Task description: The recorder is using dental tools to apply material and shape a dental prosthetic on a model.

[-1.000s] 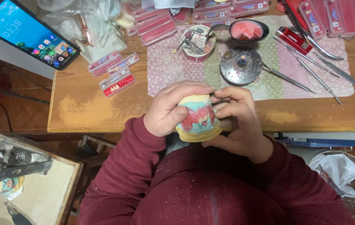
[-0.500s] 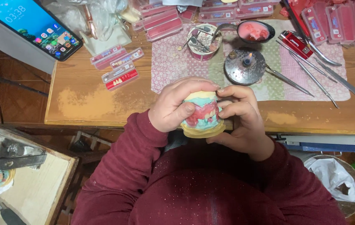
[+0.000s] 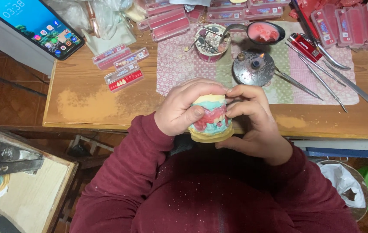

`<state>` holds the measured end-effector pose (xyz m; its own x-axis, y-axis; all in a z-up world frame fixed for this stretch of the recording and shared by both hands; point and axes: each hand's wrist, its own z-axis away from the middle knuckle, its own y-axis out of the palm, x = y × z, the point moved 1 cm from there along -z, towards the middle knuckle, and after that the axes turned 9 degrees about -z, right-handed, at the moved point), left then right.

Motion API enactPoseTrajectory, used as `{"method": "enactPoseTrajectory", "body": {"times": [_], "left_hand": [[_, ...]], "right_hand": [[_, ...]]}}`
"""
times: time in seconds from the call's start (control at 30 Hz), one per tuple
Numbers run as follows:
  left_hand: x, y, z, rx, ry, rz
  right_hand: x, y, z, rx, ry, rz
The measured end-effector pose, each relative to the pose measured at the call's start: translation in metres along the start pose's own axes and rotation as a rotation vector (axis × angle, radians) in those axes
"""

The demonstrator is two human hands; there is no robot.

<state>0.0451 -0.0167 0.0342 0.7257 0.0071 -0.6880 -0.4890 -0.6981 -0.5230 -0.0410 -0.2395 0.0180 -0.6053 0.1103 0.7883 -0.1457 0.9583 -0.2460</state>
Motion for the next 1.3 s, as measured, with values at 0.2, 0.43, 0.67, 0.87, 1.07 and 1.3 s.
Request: {"method": "enactPoseTrajectory", "body": {"times": [0.2,0.43,0.67,0.87,1.07,1.3], "left_hand": [[0.001,0.001,0.001,0.002,0.014,-0.005],[0.002,0.001,0.001,0.004,0.022,-0.015],[0.0,0.002,0.0,0.003,0.041,-0.022],[-0.001,0.003,-0.001,-0.006,0.03,-0.016],[-0.003,0.003,-0.002,0.003,0.015,0.003],[-0.002,0.005,-0.001,-0.004,0.015,0.0]], "right_hand": [[0.007,-0.006,-0.006,0.08,0.023,0.026],[0.021,-0.01,-0.017,0.152,0.079,0.077],[0.028,-0.013,-0.023,0.204,0.115,0.059],[0.036,-0.014,-0.028,0.238,0.113,0.111],[0.04,-0.016,-0.029,0.266,0.113,0.097],[0.04,-0.018,-0.03,0.272,0.131,0.124]]}}
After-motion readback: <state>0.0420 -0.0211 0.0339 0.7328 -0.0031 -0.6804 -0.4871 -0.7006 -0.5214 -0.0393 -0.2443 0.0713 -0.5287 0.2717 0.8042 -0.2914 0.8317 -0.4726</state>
